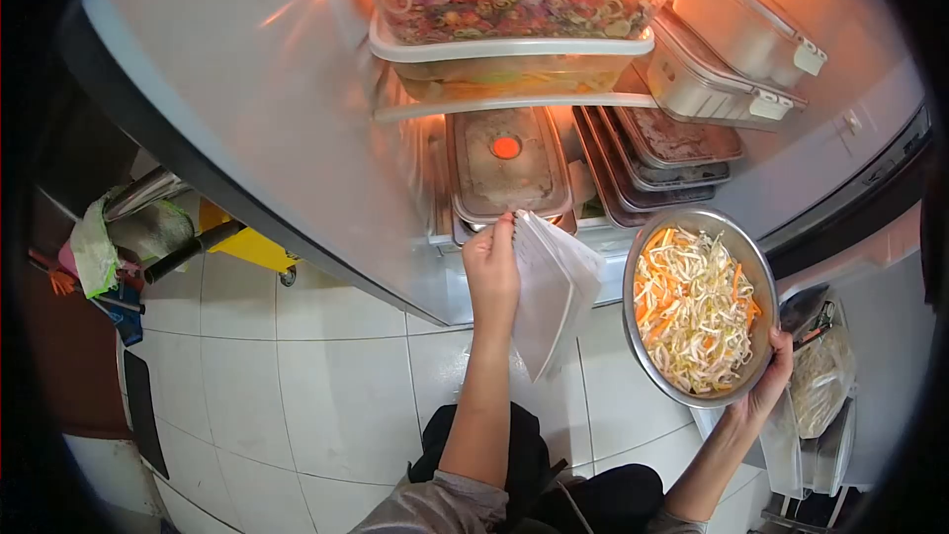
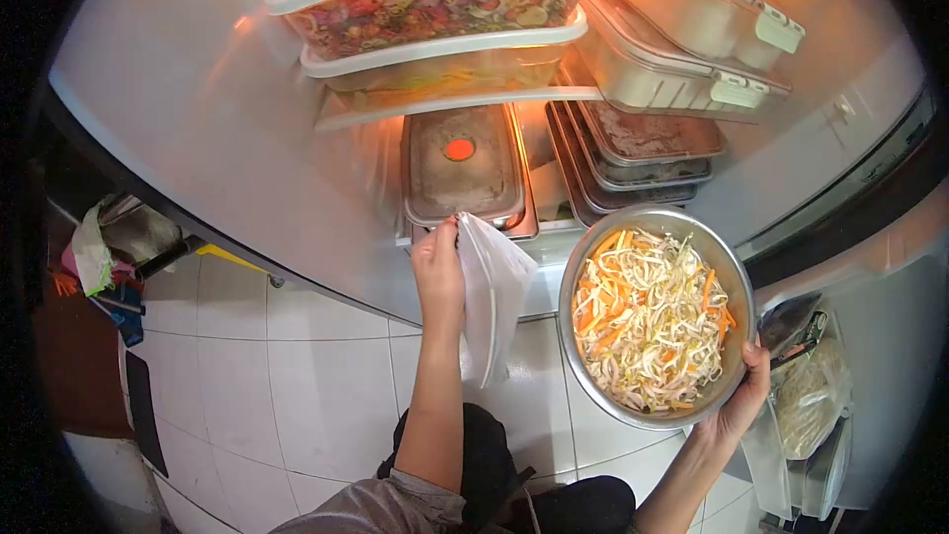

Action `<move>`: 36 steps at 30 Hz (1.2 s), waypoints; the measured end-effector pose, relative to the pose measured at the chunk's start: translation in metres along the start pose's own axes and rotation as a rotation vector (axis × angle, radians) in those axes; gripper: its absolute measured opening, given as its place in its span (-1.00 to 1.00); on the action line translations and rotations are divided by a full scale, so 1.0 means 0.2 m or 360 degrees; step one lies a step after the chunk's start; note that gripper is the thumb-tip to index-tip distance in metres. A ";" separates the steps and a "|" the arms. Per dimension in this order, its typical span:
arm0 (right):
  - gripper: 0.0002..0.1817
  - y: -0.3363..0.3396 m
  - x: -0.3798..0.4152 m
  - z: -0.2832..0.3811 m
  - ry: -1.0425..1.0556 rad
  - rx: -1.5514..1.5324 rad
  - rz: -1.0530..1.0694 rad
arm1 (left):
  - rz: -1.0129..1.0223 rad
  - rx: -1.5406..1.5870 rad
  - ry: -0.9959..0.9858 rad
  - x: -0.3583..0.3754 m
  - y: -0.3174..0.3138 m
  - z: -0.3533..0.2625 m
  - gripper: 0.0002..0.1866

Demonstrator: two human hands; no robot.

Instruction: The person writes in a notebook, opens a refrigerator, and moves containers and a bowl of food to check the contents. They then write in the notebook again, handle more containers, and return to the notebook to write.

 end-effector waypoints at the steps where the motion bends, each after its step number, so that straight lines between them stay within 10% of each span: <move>1: -0.55 0.00 0.00 0.00 -0.0001 -0.0004 -0.0010 | -0.0007 0.0000 -0.0008 0.00 0.01 0.02 -0.67; 36: -0.77 -0.38 -0.16 -0.18 -0.0149 -0.0007 0.0195 | 0.0031 0.0105 -0.0127 0.00 -0.02 0.02 -0.68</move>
Point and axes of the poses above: each hand's wrist, its own x-axis away from the middle knuckle, its own y-axis out of the back of the hand, z = x × y, the point moved 2 cm from there along -x, towards the middle knuckle, and after that the axes turned 6 degrees about -y, right-handed, at the moved point
